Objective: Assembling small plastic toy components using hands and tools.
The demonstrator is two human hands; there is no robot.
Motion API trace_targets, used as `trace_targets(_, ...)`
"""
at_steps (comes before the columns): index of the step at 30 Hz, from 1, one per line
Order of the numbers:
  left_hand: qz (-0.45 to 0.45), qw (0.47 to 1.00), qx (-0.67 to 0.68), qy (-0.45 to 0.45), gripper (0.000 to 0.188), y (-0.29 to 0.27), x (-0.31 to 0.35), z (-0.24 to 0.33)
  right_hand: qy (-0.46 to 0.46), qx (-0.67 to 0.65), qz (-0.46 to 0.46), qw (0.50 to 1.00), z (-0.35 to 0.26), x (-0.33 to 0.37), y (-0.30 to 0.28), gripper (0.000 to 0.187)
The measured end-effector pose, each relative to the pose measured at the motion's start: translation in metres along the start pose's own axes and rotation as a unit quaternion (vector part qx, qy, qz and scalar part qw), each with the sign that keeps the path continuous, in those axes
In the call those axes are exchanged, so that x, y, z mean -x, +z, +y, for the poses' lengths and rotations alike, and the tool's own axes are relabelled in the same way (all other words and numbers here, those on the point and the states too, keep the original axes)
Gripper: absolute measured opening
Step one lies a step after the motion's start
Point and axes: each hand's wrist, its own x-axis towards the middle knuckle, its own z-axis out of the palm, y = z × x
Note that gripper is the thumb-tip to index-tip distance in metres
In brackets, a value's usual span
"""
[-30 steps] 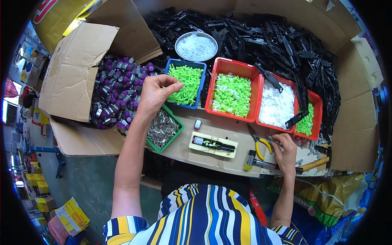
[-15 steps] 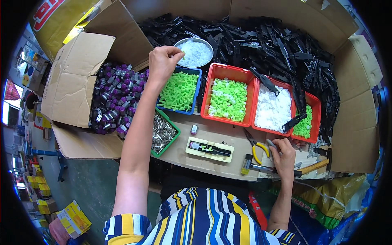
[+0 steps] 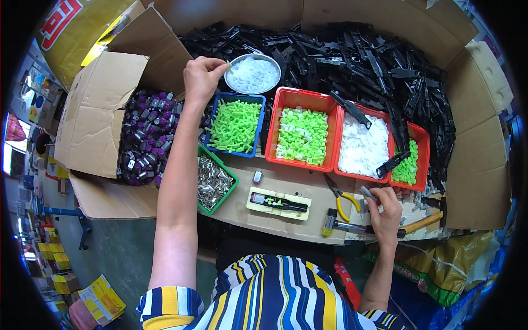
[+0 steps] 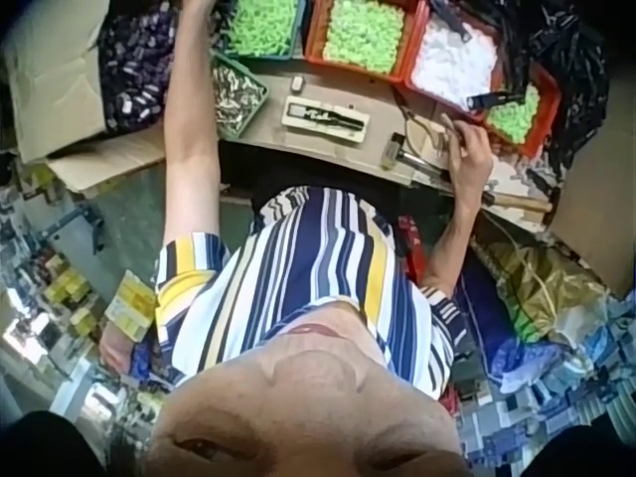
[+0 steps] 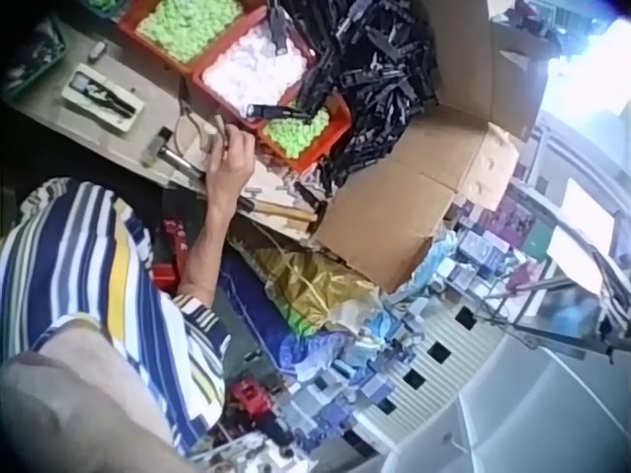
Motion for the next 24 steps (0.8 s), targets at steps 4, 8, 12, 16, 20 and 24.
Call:
trace_targets(4,0.01,0.975,0.21,-0.076,0.017,-0.023,0.032,0.039,-0.015,-0.034,0.015,0.999,-0.023,-0.008,0.006,0.023)
trace_targets(8,-0.059,0.923,0.335,-0.18,0.021,-0.039,0.102,0.094,-0.069,-0.114,0.021,0.991,-0.058,-0.024,0.023,0.025)
trace_targets(12,-0.123,0.829,0.466,-0.284,0.014,-0.049,0.171,0.112,-0.077,-0.213,-0.009,0.974,-0.098,-0.035,0.04,0.025)
trace_targets(16,-0.133,0.751,0.569,-0.307,0.013,-0.053,0.209,0.112,-0.124,-0.218,-0.034,0.967,-0.111,-0.036,0.05,0.024)
trace_targets(20,-0.144,0.756,0.551,-0.322,0.014,-0.05,0.222,0.109,-0.124,-0.207,-0.046,0.969,-0.112,-0.031,0.051,0.023)
trace_targets(24,-0.151,0.75,0.557,-0.324,0.014,-0.049,0.226,0.106,-0.124,-0.203,-0.054,0.97,-0.113,-0.028,0.052,0.023)
